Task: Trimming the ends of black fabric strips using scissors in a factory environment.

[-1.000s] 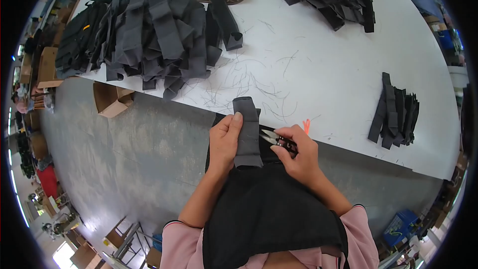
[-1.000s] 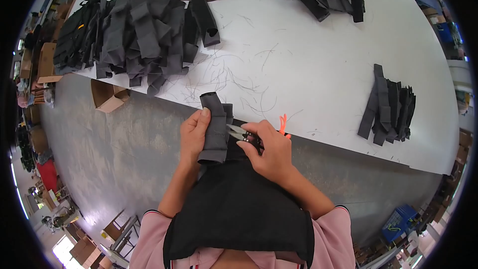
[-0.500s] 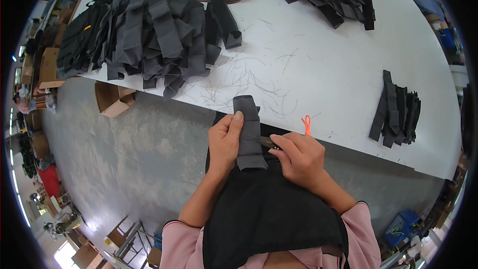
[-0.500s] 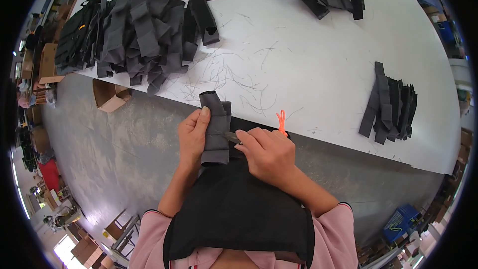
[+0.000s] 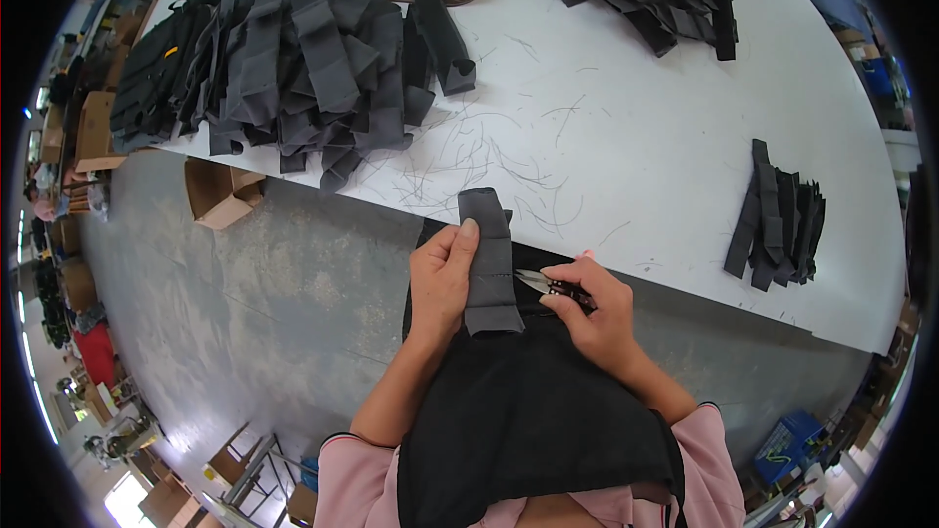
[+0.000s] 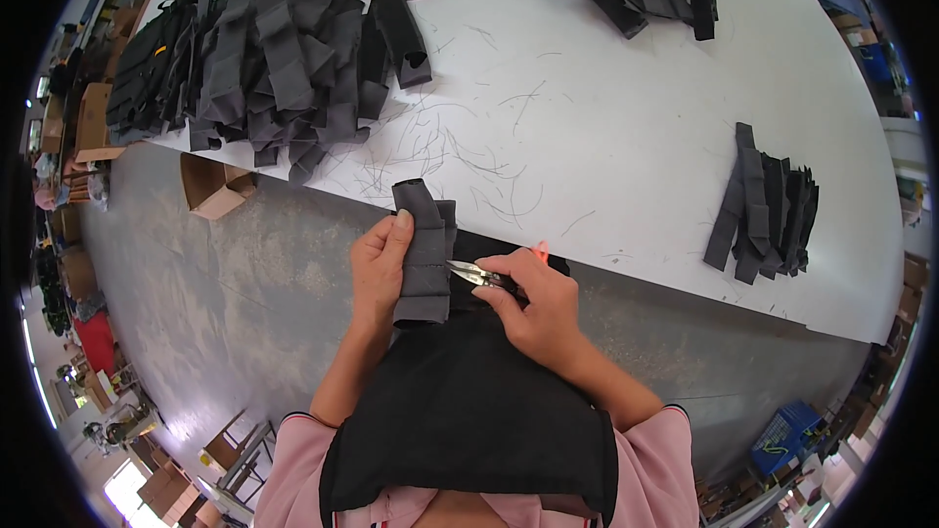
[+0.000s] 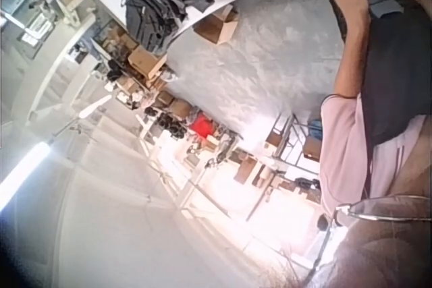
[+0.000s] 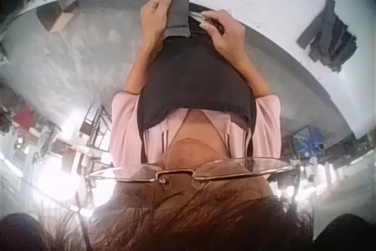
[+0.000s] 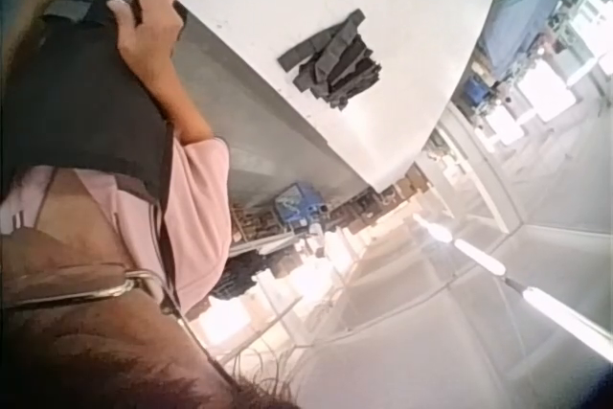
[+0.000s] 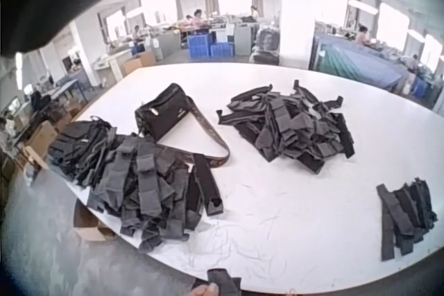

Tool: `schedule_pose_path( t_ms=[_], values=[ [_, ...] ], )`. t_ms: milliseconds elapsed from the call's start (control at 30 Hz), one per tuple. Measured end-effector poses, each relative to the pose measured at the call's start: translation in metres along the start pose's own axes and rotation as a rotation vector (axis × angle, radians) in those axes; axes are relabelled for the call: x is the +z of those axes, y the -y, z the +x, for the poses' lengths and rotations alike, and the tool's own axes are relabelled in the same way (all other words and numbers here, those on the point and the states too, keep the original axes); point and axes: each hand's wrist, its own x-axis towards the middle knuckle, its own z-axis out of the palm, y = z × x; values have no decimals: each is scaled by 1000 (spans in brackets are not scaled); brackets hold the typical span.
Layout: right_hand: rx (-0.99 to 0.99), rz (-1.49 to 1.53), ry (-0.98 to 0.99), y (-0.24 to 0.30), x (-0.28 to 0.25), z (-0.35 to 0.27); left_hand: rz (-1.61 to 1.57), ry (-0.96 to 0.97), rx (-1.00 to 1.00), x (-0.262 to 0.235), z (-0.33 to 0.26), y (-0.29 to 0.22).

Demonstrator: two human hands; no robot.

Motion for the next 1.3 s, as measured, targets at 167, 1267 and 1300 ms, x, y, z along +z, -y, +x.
schedule_pose_path(
  t_ms=[167,1267,1300],
  values=[
    [-349,-448,-23,6,0,3,16,-18,1,1,-3,0],
    [-366,-409,60,11,-3,1,6,63,-32,4,-8,0],
    [-366,-410,59,11,-2,2,33,74,-22,3,-8,3]
  ],
)
